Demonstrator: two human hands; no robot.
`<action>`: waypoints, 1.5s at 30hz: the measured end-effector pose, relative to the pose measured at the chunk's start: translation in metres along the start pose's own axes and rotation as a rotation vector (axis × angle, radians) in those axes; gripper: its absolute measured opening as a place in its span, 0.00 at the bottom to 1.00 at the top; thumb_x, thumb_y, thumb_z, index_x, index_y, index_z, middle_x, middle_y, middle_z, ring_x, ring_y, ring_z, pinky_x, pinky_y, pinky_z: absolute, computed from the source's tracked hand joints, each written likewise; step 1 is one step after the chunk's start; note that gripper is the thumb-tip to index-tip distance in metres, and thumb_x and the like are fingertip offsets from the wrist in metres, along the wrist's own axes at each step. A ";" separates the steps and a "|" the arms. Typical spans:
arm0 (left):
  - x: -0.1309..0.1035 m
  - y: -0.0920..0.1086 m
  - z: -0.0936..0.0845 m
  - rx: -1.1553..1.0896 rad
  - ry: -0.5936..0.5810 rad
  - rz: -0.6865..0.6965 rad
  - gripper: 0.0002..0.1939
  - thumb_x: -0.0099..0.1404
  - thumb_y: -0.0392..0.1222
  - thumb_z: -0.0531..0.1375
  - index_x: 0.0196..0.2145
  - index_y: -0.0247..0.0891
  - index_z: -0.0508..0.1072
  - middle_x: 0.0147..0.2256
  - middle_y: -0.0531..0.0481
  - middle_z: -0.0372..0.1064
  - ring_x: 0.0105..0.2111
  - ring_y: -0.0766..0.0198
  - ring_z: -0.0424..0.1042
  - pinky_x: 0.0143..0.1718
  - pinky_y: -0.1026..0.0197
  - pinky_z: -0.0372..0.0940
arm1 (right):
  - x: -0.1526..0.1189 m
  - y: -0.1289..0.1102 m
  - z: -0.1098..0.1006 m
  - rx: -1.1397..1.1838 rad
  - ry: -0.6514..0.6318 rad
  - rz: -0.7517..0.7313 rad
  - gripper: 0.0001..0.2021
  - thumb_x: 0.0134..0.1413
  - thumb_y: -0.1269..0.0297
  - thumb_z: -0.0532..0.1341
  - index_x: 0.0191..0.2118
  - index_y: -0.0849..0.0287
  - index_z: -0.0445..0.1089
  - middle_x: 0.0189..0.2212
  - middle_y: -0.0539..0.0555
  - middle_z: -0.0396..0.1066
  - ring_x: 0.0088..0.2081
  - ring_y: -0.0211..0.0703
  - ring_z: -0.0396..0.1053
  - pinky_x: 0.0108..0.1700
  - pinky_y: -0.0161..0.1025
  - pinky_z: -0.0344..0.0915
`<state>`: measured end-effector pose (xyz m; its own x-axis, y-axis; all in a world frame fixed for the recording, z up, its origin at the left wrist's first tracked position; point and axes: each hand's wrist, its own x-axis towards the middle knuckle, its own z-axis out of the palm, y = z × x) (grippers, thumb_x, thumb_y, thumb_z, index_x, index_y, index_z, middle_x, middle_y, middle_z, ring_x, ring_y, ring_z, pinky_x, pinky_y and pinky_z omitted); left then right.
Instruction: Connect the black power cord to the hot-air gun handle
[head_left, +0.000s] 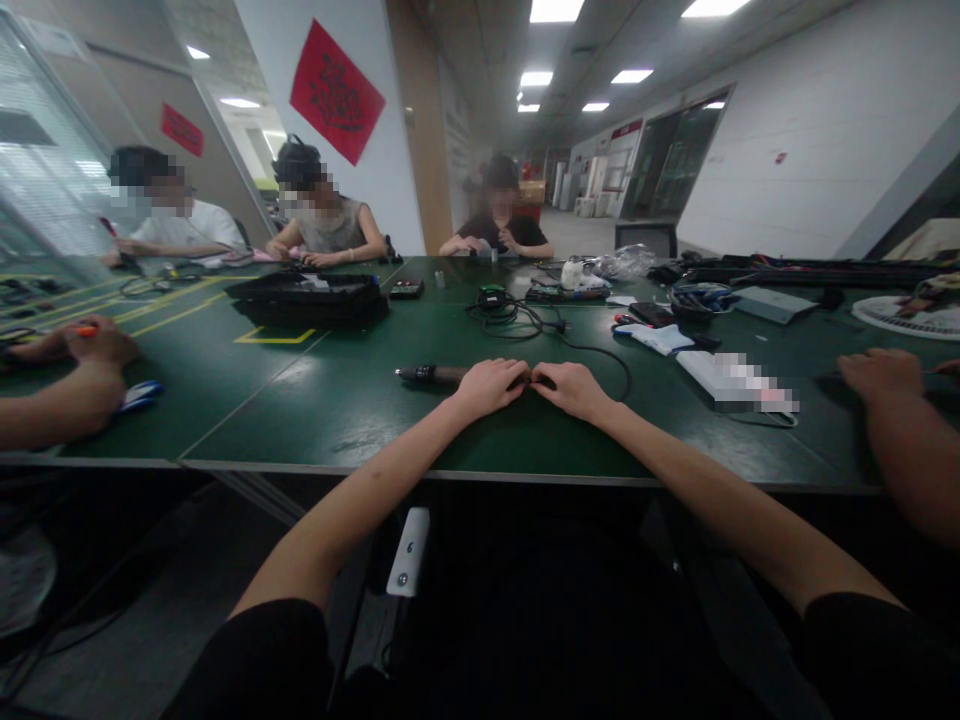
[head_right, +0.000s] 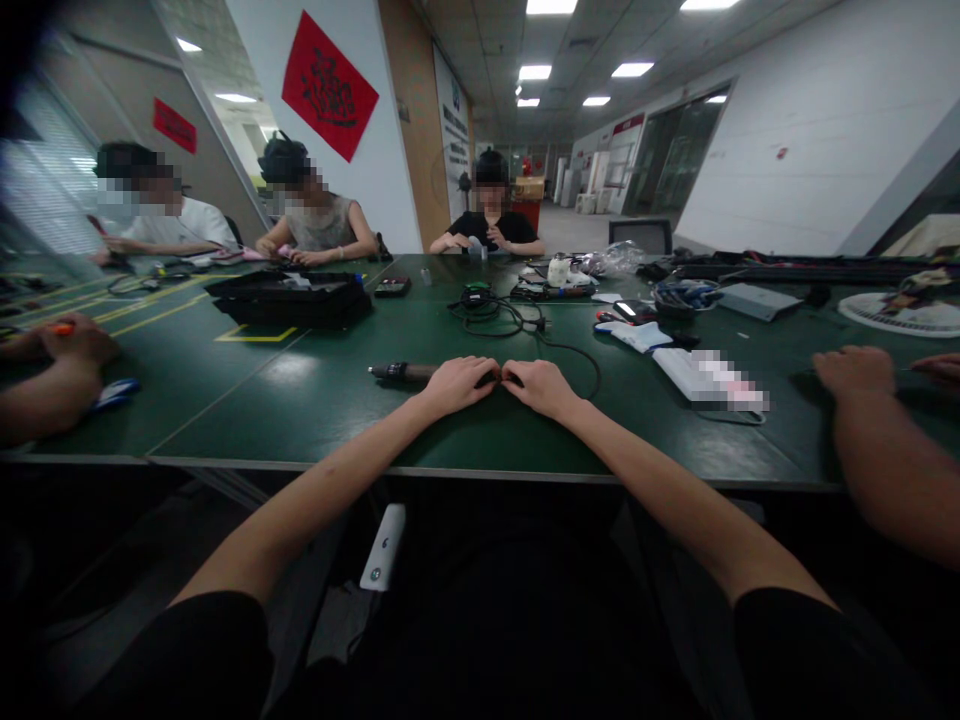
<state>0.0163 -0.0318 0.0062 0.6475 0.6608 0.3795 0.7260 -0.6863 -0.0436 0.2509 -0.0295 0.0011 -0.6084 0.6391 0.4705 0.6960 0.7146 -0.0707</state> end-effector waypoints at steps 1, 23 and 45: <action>0.000 0.000 0.000 -0.001 0.002 -0.004 0.12 0.74 0.48 0.56 0.51 0.44 0.71 0.46 0.48 0.76 0.47 0.54 0.75 0.47 0.54 0.66 | 0.000 0.000 0.000 -0.004 -0.002 0.000 0.04 0.67 0.63 0.62 0.45 0.52 0.73 0.39 0.52 0.80 0.38 0.47 0.75 0.42 0.39 0.61; 0.000 0.000 0.000 0.005 0.013 0.023 0.12 0.73 0.47 0.57 0.52 0.44 0.72 0.45 0.47 0.76 0.46 0.54 0.75 0.48 0.54 0.66 | 0.000 0.000 -0.001 0.001 -0.016 0.014 0.05 0.67 0.62 0.62 0.45 0.53 0.74 0.39 0.52 0.80 0.38 0.46 0.75 0.41 0.39 0.61; 0.000 -0.001 0.001 -0.001 0.009 0.019 0.12 0.73 0.46 0.57 0.52 0.45 0.71 0.47 0.48 0.76 0.47 0.55 0.75 0.49 0.54 0.66 | 0.000 -0.003 -0.004 -0.001 -0.018 0.020 0.05 0.67 0.62 0.62 0.45 0.53 0.74 0.40 0.53 0.80 0.38 0.47 0.75 0.42 0.39 0.61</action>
<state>0.0153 -0.0306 0.0058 0.6593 0.6449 0.3866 0.7133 -0.6991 -0.0504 0.2503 -0.0325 0.0047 -0.6007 0.6585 0.4534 0.7087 0.7010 -0.0792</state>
